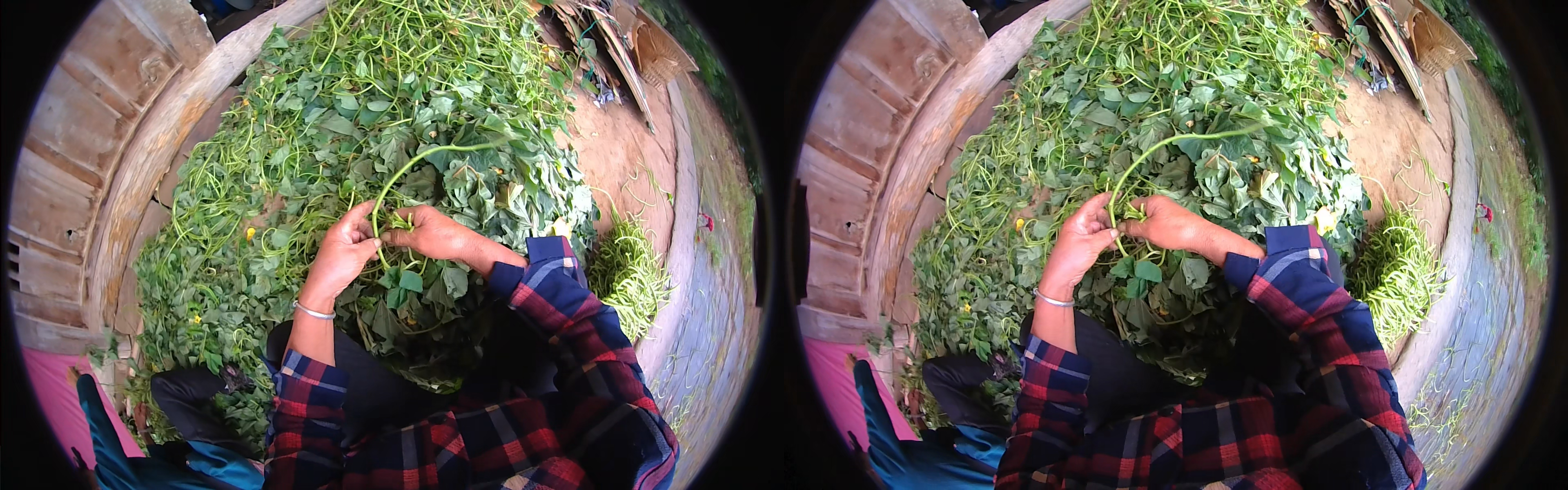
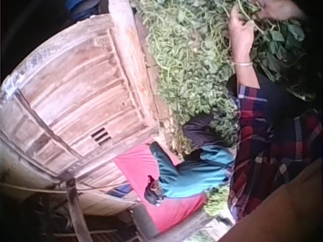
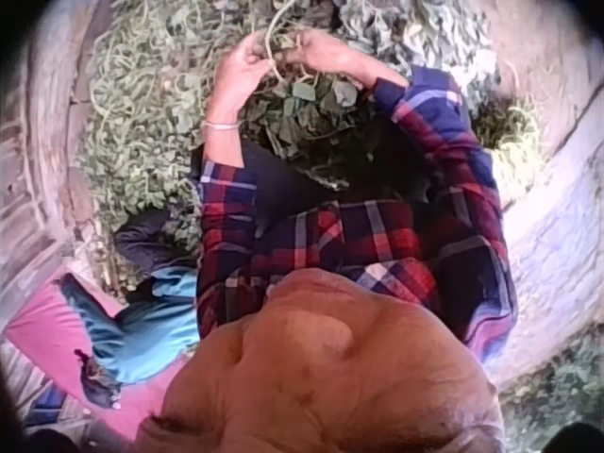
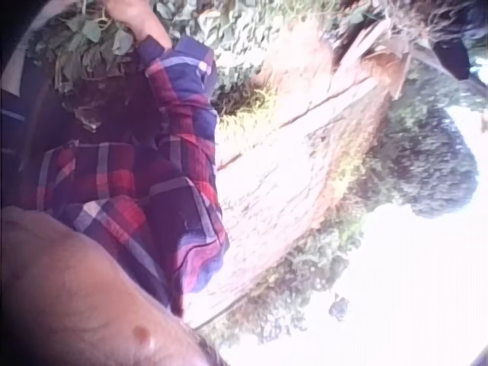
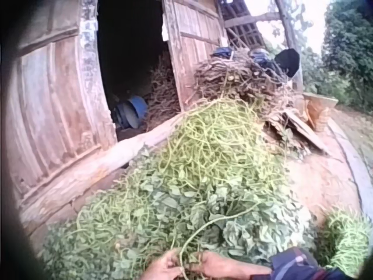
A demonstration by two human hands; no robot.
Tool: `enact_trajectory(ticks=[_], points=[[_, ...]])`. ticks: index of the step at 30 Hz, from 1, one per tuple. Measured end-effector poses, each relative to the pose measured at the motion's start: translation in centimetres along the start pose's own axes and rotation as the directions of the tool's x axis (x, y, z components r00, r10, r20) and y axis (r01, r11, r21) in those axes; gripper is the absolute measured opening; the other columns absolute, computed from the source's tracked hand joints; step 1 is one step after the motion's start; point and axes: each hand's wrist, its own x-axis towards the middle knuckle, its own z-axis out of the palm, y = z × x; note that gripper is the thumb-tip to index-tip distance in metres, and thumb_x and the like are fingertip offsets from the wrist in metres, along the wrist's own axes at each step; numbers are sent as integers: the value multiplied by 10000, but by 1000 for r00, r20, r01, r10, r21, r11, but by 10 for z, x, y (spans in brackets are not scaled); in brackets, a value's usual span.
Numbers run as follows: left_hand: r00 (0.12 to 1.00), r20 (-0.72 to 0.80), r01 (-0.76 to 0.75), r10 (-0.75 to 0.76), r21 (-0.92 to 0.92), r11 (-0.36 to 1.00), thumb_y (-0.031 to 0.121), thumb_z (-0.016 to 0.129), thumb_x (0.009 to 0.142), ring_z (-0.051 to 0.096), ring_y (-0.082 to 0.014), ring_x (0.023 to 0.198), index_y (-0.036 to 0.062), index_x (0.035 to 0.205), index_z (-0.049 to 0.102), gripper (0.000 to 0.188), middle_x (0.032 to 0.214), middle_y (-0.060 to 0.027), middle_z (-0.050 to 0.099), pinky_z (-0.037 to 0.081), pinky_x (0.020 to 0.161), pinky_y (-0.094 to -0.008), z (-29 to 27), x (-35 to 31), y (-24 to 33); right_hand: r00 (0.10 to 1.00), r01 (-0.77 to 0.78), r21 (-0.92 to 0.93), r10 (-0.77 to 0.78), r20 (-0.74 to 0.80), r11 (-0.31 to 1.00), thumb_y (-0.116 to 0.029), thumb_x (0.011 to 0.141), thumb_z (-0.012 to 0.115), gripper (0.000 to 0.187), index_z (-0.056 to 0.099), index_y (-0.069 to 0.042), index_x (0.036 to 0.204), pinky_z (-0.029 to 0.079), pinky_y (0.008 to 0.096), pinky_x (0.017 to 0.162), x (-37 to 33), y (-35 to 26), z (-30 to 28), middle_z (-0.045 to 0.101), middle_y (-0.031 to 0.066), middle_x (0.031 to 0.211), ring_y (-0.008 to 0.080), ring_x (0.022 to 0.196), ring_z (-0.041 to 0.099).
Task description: The person sits on the ground and processes a large pile of leafy green vines by hand, separating stems and leaves. The person repeatedly picks up bunches, pulls off leaves, and places the separated parts into a growing pile beside them.
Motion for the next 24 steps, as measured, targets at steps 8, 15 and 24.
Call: enact_trajectory(ticks=[8,15,24], points=[[986,-164,-16,20,23,1000,-114,519,749,536,-85,669,46,1234,491,512,796,-2,540,498,583,-206,-9,0,-1,958,-40,447,161,-236,894,-226,848,626,171,602,-61,808,386,237,468,-6,-37,-43,563,17,656,102,539,493],[951,-306,-224,44,-584,780,-60,496,815,553,-130,789,38,1248,477,444,947,-52,584,430,630,-239,-62,-5,5,864,166,624,193,-465,763,-215,803,686,203,576,-59,732,356,249,470,-29,-42,-105,524,8,594,120,483,452],[913,-399,-325,90,-573,752,-33,479,839,568,-163,823,58,1269,450,440,950,-56,578,480,702,-291,-65,-5,2,952,-16,374,128,-278,927,-179,789,708,161,638,-51,858,349,217,452,-21,-34,-69,540,-39,641,59,494,418]])
